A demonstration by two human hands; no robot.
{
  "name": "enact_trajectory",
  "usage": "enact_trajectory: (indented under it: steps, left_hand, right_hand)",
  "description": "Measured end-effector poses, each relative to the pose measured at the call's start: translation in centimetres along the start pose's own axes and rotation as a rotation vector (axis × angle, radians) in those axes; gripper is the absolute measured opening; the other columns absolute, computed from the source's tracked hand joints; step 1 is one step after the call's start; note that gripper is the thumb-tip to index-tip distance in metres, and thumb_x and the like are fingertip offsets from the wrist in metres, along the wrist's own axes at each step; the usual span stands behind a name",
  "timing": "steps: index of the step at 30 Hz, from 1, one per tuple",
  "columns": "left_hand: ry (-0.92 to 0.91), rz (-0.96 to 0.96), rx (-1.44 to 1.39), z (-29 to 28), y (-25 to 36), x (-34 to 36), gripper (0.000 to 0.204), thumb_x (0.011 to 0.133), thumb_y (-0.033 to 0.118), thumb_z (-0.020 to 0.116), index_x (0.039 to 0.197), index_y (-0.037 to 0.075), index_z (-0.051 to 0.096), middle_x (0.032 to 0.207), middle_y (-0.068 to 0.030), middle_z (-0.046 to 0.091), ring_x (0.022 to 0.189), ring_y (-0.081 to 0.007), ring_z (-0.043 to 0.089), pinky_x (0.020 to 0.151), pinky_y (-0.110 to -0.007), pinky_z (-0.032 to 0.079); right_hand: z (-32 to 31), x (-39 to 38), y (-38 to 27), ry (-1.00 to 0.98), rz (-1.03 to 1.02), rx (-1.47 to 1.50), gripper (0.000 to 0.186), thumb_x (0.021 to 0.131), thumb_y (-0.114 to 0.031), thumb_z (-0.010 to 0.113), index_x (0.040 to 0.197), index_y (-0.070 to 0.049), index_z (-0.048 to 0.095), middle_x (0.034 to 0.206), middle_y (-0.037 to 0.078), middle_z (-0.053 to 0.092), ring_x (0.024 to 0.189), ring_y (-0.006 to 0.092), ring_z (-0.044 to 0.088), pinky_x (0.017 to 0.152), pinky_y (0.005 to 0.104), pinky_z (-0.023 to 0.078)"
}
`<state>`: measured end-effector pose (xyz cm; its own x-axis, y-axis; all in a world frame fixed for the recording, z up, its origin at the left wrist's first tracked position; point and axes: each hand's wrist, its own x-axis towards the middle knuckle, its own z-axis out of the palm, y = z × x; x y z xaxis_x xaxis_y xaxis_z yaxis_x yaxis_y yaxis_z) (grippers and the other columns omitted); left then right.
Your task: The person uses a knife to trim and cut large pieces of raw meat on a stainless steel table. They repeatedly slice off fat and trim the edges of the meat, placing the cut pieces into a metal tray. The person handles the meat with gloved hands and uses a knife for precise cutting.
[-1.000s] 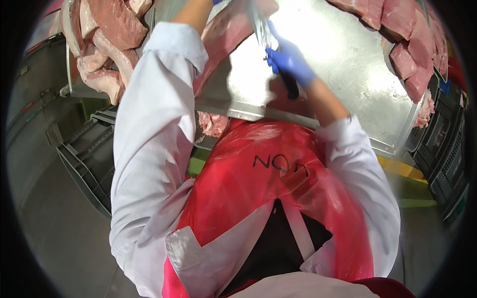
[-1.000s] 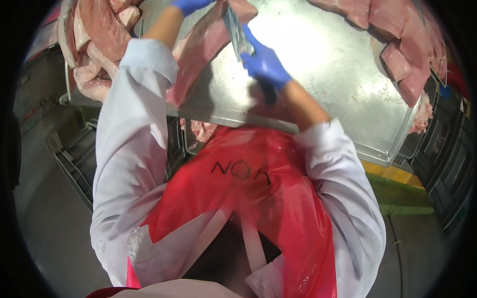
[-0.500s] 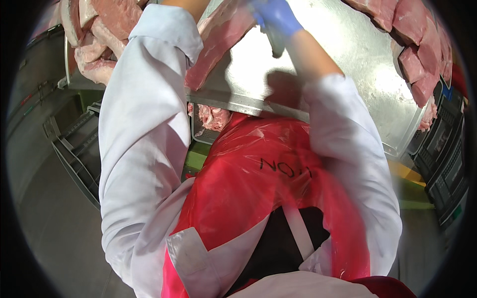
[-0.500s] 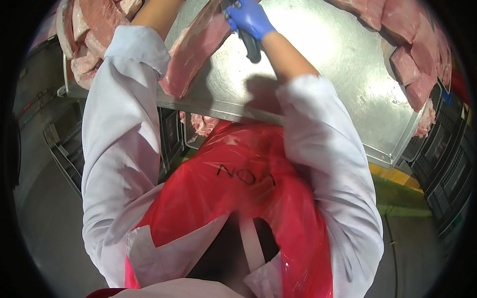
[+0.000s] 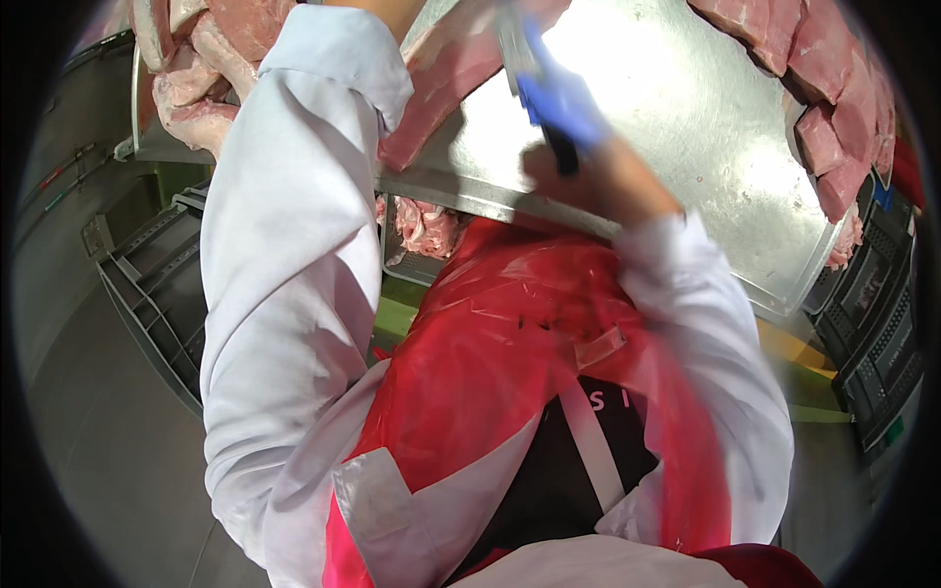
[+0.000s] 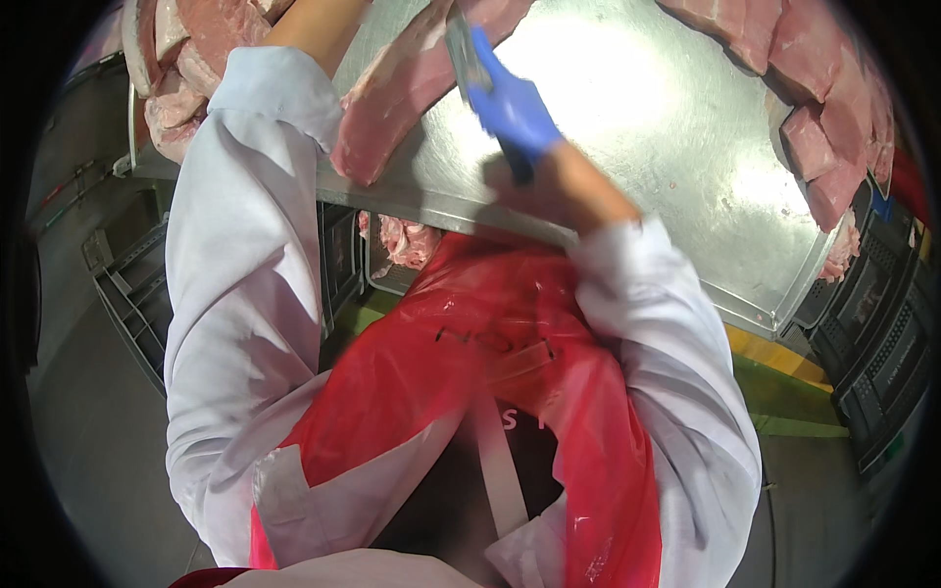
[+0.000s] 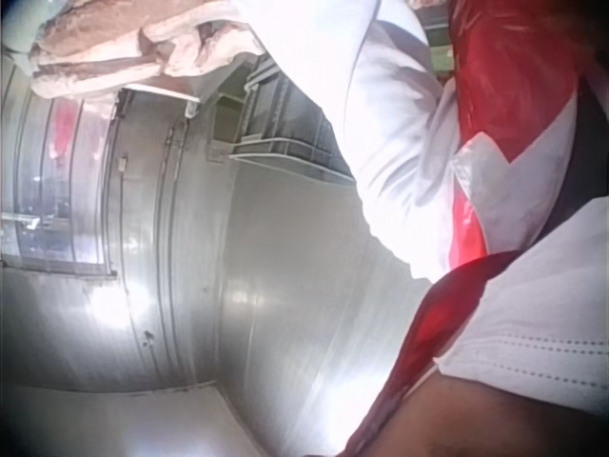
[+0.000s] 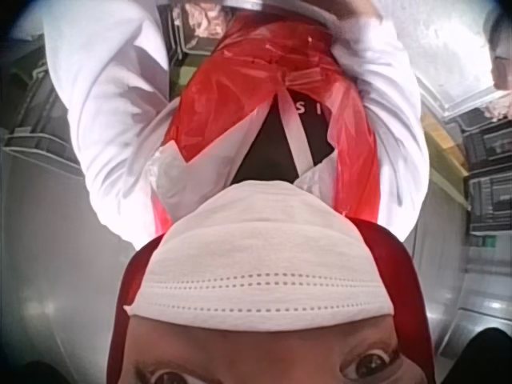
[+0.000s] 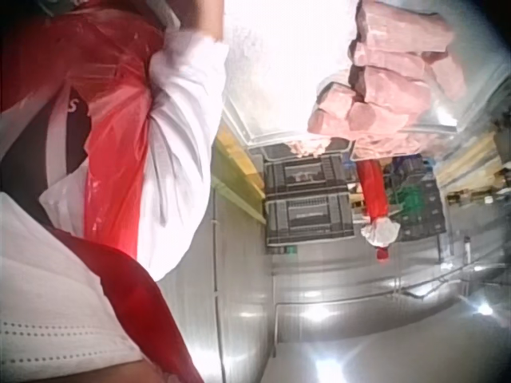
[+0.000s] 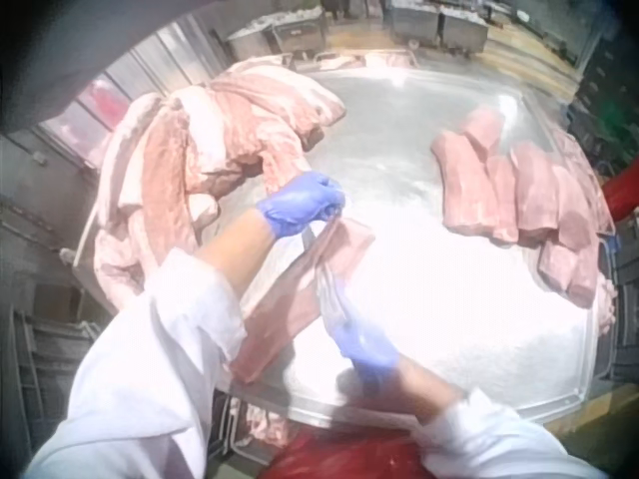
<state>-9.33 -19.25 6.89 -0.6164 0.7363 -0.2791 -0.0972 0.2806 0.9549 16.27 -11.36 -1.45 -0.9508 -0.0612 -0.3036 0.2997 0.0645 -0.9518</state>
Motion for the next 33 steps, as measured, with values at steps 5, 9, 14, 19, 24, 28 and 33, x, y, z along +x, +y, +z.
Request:
enact_trajectory:
  steps: [5, 9, 14, 19, 24, 28, 33]
  left_hand:
    - [-0.037, 0.064, -0.143, 0.5, 0.1, -1.1, 0.013, 0.087, 0.011, 0.066, 0.078, 0.003, 0.068, 0.070, -0.0044, 0.062, 0.062, -0.0132, 0.057, 0.057, -0.026, 0.044]
    - [0.052, 0.062, -0.119, 0.2, 1.0, -0.9, 0.013, 0.089, 0.011, 0.066, 0.079, 0.003, 0.068, 0.071, -0.0047, 0.063, 0.062, -0.0130, 0.058, 0.058, -0.025, 0.045]
    - [0.060, 0.136, -0.292, -1.1, 0.4, -2.2, 0.013, 0.090, 0.013, 0.067, 0.082, 0.003, 0.068, 0.072, -0.0045, 0.064, 0.062, -0.0130, 0.059, 0.058, -0.025, 0.047]
    - [0.090, 0.245, -0.207, -2.6, 1.9, -2.4, 0.013, 0.093, 0.013, 0.064, 0.084, 0.004, 0.067, 0.072, -0.0040, 0.064, 0.061, -0.0126, 0.059, 0.056, -0.025, 0.047]
    - [0.150, 0.235, -0.313, -5.4, 3.3, -6.1, 0.013, 0.092, 0.011, 0.062, 0.081, 0.007, 0.063, 0.069, -0.0025, 0.060, 0.058, -0.0117, 0.056, 0.052, -0.026, 0.045]
    - [0.182, 0.322, -0.285, -6.3, 4.8, -6.3, 0.011, 0.092, 0.010, 0.061, 0.081, 0.008, 0.063, 0.070, -0.0028, 0.060, 0.061, -0.0119, 0.056, 0.053, -0.027, 0.044]
    - [0.371, 0.238, -0.153, -21.0, -3.1, -13.6, 0.014, 0.089, 0.016, 0.063, 0.094, 0.003, 0.062, 0.080, -0.0098, 0.062, 0.074, -0.0208, 0.060, 0.065, -0.036, 0.047]
  right_hand:
    - [0.3, 1.0, -0.1, -0.037, 0.077, 0.070, 0.073, 0.095, -0.019, 0.058, 0.160, -0.013, 0.026, 0.079, 0.007, 0.066, 0.066, 0.0147, 0.062, 0.063, 0.0294, 0.055]
    - [1.9, 1.7, -1.1, -0.038, 0.090, 0.180, 0.071, 0.096, -0.016, 0.058, 0.161, -0.019, 0.027, 0.085, 0.008, 0.067, 0.068, 0.0125, 0.062, 0.062, 0.0295, 0.054]
    - [4.4, -3.2, -0.9, -0.006, 0.010, 0.063, 0.078, 0.094, -0.018, 0.056, 0.162, -0.022, 0.020, 0.077, 0.009, 0.068, 0.063, 0.0169, 0.063, 0.064, 0.0321, 0.056]
    - [5.3, 2.3, -2.6, -0.064, 0.054, 0.097, 0.072, 0.094, -0.018, 0.055, 0.157, -0.001, 0.025, 0.083, 0.018, 0.068, 0.062, 0.0199, 0.064, 0.060, 0.0356, 0.056]
    - [6.0, -2.6, -4.1, -0.115, 0.071, 0.090, 0.079, 0.091, -0.020, 0.054, 0.160, -0.005, 0.018, 0.092, 0.020, 0.067, 0.060, 0.0242, 0.064, 0.059, 0.0378, 0.056]
    - [6.2, 3.3, -3.9, -0.127, 0.188, -0.040, 0.079, 0.091, -0.018, 0.055, 0.160, -0.006, 0.018, 0.081, 0.017, 0.067, 0.066, 0.0227, 0.065, 0.063, 0.0363, 0.056]
    - [5.5, -9.1, -6.8, -0.193, 0.240, -0.138, 0.074, 0.094, -0.014, 0.054, 0.162, -0.016, 0.022, 0.089, 0.017, 0.070, 0.067, 0.0195, 0.066, 0.068, 0.0362, 0.057]
